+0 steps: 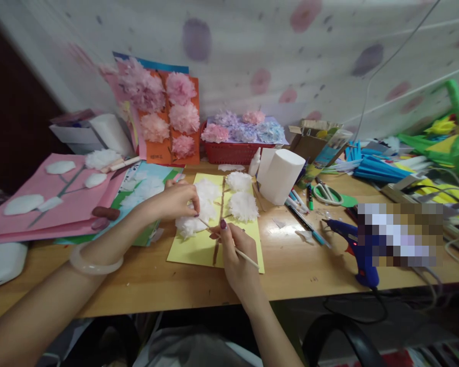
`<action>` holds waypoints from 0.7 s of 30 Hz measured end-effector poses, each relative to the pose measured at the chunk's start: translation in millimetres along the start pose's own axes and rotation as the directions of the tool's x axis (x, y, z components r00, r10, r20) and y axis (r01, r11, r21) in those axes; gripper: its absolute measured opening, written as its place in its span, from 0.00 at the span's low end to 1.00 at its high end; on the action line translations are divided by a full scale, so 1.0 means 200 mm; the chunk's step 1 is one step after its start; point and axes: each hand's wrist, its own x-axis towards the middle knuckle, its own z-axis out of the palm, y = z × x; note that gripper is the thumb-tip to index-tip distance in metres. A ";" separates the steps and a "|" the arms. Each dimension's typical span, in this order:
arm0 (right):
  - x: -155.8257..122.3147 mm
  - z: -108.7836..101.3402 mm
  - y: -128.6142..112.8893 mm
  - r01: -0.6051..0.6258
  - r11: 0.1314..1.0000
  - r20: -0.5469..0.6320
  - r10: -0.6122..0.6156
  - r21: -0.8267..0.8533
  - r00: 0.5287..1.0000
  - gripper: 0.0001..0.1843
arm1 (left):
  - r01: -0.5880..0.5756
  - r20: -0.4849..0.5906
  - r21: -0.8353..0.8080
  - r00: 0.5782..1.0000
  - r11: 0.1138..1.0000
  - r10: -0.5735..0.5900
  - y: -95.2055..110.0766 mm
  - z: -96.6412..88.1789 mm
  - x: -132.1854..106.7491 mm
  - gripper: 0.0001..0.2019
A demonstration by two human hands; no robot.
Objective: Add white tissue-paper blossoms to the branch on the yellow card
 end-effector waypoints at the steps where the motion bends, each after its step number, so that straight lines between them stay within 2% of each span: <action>1: 0.00 0.00 0.00 -0.001 1.000 0.003 0.001 -0.004 1.000 0.24 | 0.012 0.010 0.023 1.000 1.000 -0.012 0.00 0.00 0.00 0.05; 4: 0.00 0.00 -0.01 -0.005 1.000 0.010 0.005 -0.007 1.000 0.24 | 0.041 0.049 0.077 0.998 0.996 -0.045 0.01 0.00 0.01 0.06; 10: 0.01 0.00 -0.03 -0.026 1.000 0.029 0.026 -0.017 0.999 0.25 | 0.022 0.089 0.042 0.996 0.999 -0.026 0.00 -0.03 0.00 0.09; 14: 0.01 0.00 -0.02 -0.042 0.999 0.015 0.042 -0.003 0.999 0.25 | 0.001 0.061 -0.016 0.998 1.000 0.000 -0.02 -0.04 -0.02 0.11; 21: 0.03 0.02 -0.04 -0.039 0.997 0.036 0.042 -0.074 0.998 0.27 | -0.015 0.006 -0.056 1.000 0.998 0.015 -0.06 0.03 -0.03 0.09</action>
